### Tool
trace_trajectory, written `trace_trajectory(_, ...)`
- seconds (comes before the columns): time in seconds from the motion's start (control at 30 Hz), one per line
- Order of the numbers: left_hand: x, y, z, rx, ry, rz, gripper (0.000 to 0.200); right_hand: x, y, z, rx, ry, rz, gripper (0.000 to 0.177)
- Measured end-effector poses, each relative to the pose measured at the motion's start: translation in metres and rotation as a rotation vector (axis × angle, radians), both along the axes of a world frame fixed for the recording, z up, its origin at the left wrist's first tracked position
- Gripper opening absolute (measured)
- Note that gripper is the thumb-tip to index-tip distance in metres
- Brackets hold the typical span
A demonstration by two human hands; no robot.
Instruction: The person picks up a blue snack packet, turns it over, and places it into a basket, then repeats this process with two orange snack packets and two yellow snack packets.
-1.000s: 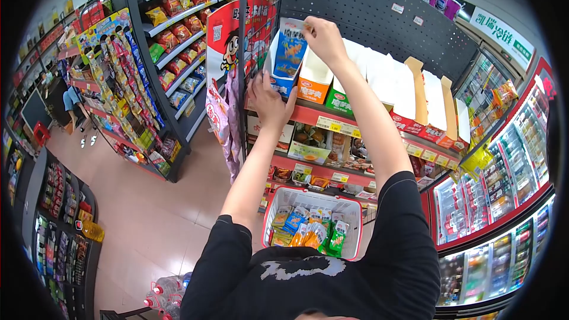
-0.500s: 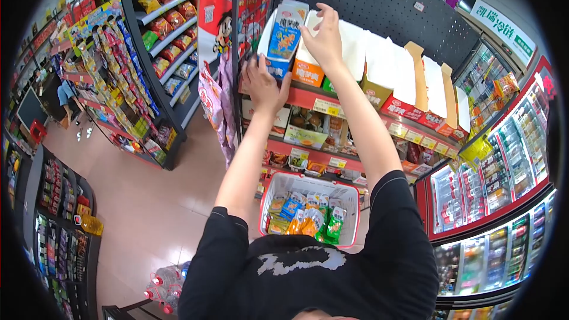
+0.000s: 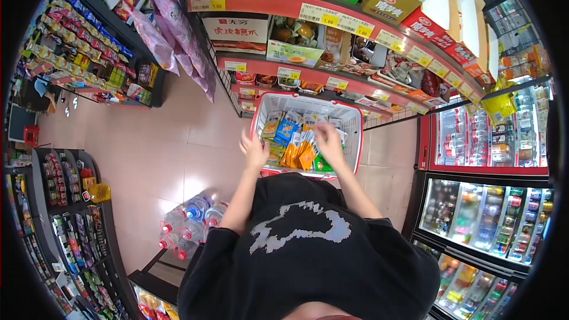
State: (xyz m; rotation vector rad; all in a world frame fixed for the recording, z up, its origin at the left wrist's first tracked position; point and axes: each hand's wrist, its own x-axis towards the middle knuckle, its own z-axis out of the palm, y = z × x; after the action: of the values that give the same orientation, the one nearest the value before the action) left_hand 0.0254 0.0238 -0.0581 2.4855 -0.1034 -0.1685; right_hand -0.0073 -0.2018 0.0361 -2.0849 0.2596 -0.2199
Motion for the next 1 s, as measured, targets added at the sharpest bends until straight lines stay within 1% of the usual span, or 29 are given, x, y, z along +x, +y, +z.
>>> trace_trajectory(0.03,-0.02,-0.001,-0.017,0.123,0.231,-0.025,0.06,-0.016,-0.001,-0.016,-0.088,0.152,0.067,0.017)
trace_trajectory(0.07,-0.03,0.002,-0.021,0.139,0.295,-0.078,0.062,-0.034,-0.01,-0.05,-0.044,0.344,0.152,0.023)
trace_trajectory(0.1,-0.038,0.007,-0.024,0.154,0.361,-0.131,0.064,-0.046,-0.013,-0.067,-0.097,0.459,0.251,0.027)
trace_trajectory(0.13,-0.044,0.01,-0.027,0.167,0.428,-0.183,0.065,-0.054,-0.014,-0.079,-0.129,0.519,0.317,0.03)
trace_trajectory(0.17,-0.046,0.012,-0.03,0.159,0.433,-0.212,0.07,-0.06,-0.015,-0.091,-0.158,0.575,0.384,0.032)
trace_trajectory(0.27,-0.045,0.019,-0.038,0.136,0.42,-0.318,0.084,-0.055,-0.008,-0.113,-0.284,0.662,0.487,0.036)
trace_trajectory(0.37,-0.044,0.021,-0.041,0.277,0.524,-0.447,0.084,-0.028,0.003,-0.149,-0.086,0.788,0.493,0.042)
trace_trajectory(0.47,-0.044,0.024,-0.041,0.205,0.546,-0.454,0.082,-0.009,0.023,-0.183,-0.121,0.649,0.357,0.046)
trace_trajectory(0.5,-0.043,0.025,-0.044,0.179,0.544,-0.447,0.081,-0.005,0.029,-0.198,-0.078,0.661,0.307,0.047)
trace_trajectory(0.57,-0.043,0.025,-0.042,0.203,0.516,-0.47,0.078,0.004,0.041,-0.226,0.01,0.683,0.209,0.048)
trace_trajectory(0.6,-0.043,0.025,-0.042,0.216,0.502,-0.481,0.076,0.012,0.045,-0.221,0.157,0.785,0.143,0.046)
trace_trajectory(0.7,-0.043,0.027,-0.044,0.178,0.478,-0.494,0.073,0.028,0.058,-0.211,0.792,0.836,-0.307,0.041)
trace_trajectory(0.73,-0.044,0.026,-0.044,0.18,0.482,-0.483,0.072,0.03,0.059,-0.215,0.931,0.852,-0.374,0.045)
trace_trajectory(0.83,-0.044,0.026,-0.041,0.179,0.479,-0.492,0.07,0.033,0.062,-0.244,1.106,0.873,-0.682,0.04)
trace_trajectory(0.87,-0.043,0.026,-0.039,0.158,0.479,-0.482,0.069,0.031,0.061,-0.251,1.124,0.855,-0.69,0.038)
trace_trajectory(0.97,-0.042,0.025,-0.034,0.136,0.467,-0.472,0.069,0.032,0.06,-0.243,1.125,0.771,-0.675,0.033)
trace_trajectory(1.0,-0.043,0.025,-0.036,0.149,0.455,-0.477,0.069,0.034,0.057,-0.241,1.232,0.771,-0.726,0.033)
